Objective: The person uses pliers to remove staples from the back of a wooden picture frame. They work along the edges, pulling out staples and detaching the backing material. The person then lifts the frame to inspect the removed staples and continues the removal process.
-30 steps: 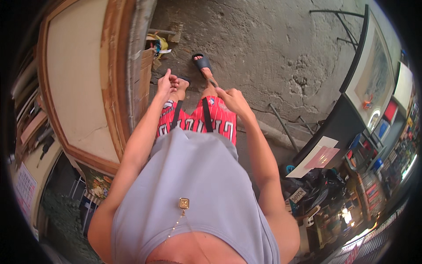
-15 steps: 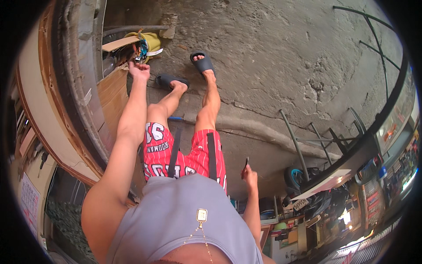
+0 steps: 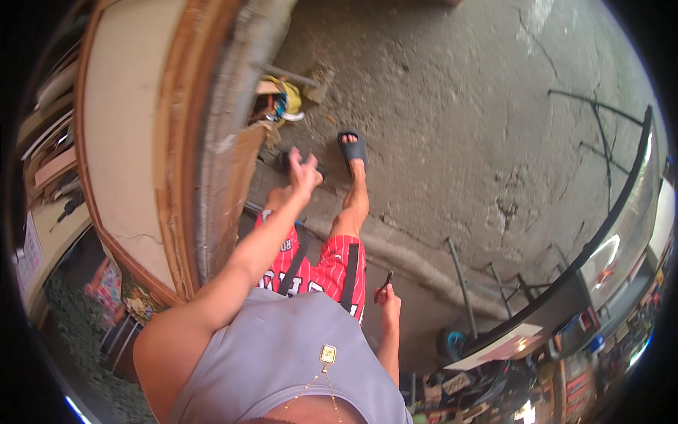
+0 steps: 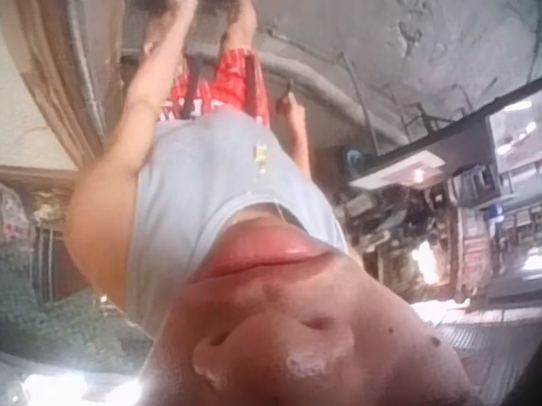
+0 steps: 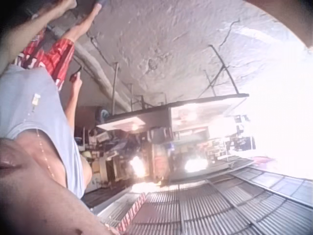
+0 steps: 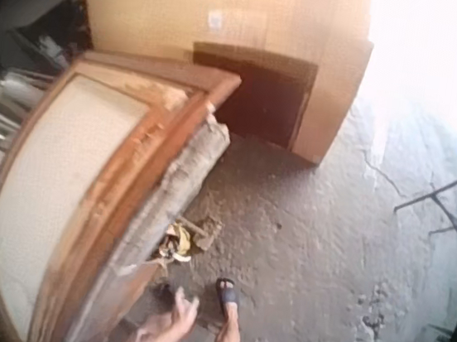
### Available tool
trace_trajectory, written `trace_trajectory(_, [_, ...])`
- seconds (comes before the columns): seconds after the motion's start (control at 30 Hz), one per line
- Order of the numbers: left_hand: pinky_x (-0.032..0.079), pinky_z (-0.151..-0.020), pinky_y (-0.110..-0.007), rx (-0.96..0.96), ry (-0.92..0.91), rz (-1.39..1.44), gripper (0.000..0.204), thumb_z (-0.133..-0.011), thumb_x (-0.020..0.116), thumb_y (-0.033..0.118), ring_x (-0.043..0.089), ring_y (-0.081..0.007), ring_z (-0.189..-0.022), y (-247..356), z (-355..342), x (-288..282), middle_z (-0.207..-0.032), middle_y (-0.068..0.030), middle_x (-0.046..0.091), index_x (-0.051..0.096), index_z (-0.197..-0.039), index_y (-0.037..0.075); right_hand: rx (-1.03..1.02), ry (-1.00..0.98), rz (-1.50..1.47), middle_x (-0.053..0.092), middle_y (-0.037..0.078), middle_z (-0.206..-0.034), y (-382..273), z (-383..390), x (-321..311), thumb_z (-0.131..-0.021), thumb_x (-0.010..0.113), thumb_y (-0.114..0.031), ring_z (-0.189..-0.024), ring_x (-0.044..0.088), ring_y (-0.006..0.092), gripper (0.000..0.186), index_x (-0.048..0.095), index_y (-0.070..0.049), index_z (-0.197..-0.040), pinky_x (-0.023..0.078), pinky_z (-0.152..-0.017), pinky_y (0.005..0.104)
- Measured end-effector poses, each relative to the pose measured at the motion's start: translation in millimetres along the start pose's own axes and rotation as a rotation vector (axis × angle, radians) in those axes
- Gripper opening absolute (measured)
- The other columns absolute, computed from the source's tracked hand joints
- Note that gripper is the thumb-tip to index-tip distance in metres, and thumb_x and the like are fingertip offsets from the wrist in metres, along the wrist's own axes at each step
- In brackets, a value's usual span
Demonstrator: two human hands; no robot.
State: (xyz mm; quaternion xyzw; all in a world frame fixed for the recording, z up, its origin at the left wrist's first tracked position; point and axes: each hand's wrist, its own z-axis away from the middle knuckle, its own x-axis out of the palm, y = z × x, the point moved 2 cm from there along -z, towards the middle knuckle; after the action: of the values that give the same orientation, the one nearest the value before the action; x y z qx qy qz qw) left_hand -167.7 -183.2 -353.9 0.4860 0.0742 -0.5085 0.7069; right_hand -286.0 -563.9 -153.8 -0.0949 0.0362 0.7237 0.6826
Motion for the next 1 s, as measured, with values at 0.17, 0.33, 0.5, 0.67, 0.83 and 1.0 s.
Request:
trace_trajectory(0.17, [0.05,-0.081,-0.033,0.236,-0.49,-0.052,0.054,-0.084,0.066,0.028,0.063,-0.022,-0.09,83,104,-41,-0.111,-0.0162,0.061,0.048,-0.128,0.002,-0.206,0.001,0.133,0.058,0.011,-0.056,-47,-15,-3,-0.092,0.051,-0.041,-0.051,0.057,0.0178,0.05,0.047,-0.007,-0.056,0.041,-0.046,0.0318])
trace_trajectory(0.33, [0.051,-0.079,-0.031,0.261,-0.523,0.039,0.038,-0.085,0.067,0.028,0.064,-0.0183,-0.086,155,133,-124,-0.097,-0.0119,0.066,0.061,-0.113,0.003,-0.384,0.083,0.373,0.057,0.007,-0.057,-124,-36,-2,-0.089,0.055,-0.043,-0.051,0.053,0.0155,0.049,0.056,-0.004,-0.059,0.037,-0.046,0.0305])
trace_trajectory(0.5, [0.052,-0.071,-0.027,0.348,-0.273,0.214,0.028,-0.088,0.064,0.02,0.064,-0.0142,-0.079,201,143,-210,-0.089,-0.0093,0.066,0.061,-0.108,0.001,-0.73,0.01,0.752,0.054,0.007,-0.06,-248,0,60,-0.088,0.053,-0.051,-0.06,0.049,0.0134,0.057,0.059,0.001,-0.065,0.038,-0.055,0.0336])
trace_trajectory(0.67, [0.048,-0.078,-0.028,0.204,-0.252,0.624,0.038,-0.092,0.06,0.027,0.061,-0.0152,-0.092,202,165,-261,-0.104,-0.0104,0.063,0.055,-0.117,0.0,-1.082,-0.431,0.826,0.063,0.014,-0.082,-316,151,192,-0.094,0.05,-0.042,-0.079,0.058,0.018,0.053,0.062,0.008,-0.081,0.045,-0.073,0.0333])
trace_trajectory(0.83, [0.043,-0.091,-0.031,0.075,-0.176,0.864,0.048,-0.096,0.049,0.042,0.056,-0.0156,-0.104,209,202,-289,-0.115,-0.0071,0.059,0.051,-0.126,0.005,-1.399,-0.922,1.029,0.058,0.013,-0.094,-264,267,286,-0.097,0.047,-0.029,-0.083,0.055,0.021,0.039,0.062,0.007,-0.095,0.045,-0.073,0.0301])
trace_trajectory(1.0, [0.043,-0.087,-0.03,0.127,-0.1,1.109,0.05,-0.096,0.046,0.044,0.055,-0.0133,-0.104,163,211,-308,-0.114,-0.0032,0.059,0.05,-0.129,0.007,-1.229,-1.115,1.179,0.053,0.008,-0.071,-203,299,326,-0.098,0.046,-0.033,-0.064,0.052,0.0157,0.042,0.06,0.005,-0.086,0.043,-0.06,0.0303])
